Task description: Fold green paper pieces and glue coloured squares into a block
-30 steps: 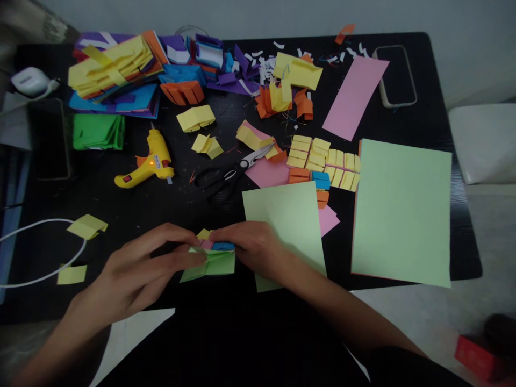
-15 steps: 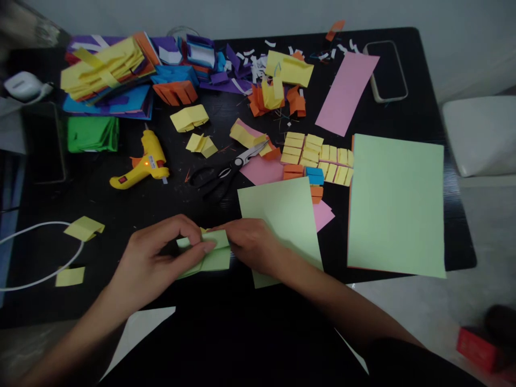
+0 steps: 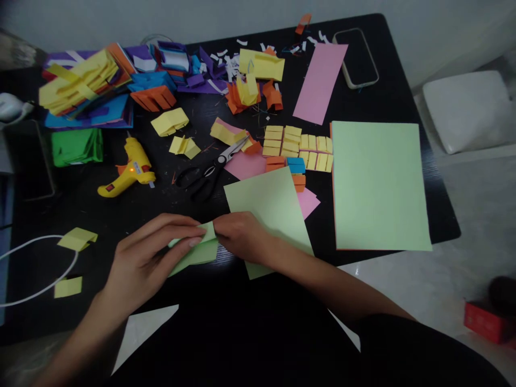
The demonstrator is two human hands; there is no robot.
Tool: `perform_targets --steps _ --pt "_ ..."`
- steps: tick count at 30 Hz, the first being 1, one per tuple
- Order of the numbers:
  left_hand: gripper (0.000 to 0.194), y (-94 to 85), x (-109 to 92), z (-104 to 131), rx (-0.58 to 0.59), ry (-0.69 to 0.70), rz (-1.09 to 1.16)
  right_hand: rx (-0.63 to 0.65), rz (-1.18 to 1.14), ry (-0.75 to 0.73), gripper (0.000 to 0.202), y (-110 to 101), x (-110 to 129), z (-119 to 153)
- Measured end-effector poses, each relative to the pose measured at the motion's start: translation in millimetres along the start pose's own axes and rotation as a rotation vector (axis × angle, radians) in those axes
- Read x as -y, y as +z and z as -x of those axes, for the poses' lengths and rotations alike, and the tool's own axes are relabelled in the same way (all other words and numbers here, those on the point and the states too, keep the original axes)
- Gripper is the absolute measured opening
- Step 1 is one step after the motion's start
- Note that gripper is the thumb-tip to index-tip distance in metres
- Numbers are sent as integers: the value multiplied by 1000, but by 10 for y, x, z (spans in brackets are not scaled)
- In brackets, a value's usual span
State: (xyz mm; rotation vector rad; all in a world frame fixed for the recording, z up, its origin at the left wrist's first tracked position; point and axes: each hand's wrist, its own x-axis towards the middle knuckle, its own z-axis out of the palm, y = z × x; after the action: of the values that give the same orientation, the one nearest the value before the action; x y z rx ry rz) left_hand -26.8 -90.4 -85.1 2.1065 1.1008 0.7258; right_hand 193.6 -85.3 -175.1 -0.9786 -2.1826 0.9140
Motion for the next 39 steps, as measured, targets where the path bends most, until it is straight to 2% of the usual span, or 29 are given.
perform_targets --steps 4,8,13,18,27,30,34,39 --pt "28 -9 14 43 -37 153 -154 10 -10 4 18 4 -13 -15" --pt "37 5 20 74 -68 221 -248 2 -21 -6 22 7 -18 -29" --pt "37 52 16 104 -111 221 -285 -39 -7 -14 19 8 0 -63" --pt "44 81 3 123 -71 269 -345 -31 -7 -14 20 2 5 -70" --pt "39 120 30 162 -50 189 -306 -16 24 2 19 12 -13 -69" --pt "38 126 17 167 -103 199 -319 8 26 24 18 -1 -8 -71" --pt "36 111 -18 180 -224 190 -469 23 27 35 21 0 -11 -66" --pt "39 119 -18 186 -234 249 -415 22 15 37 18 12 -22 -54"
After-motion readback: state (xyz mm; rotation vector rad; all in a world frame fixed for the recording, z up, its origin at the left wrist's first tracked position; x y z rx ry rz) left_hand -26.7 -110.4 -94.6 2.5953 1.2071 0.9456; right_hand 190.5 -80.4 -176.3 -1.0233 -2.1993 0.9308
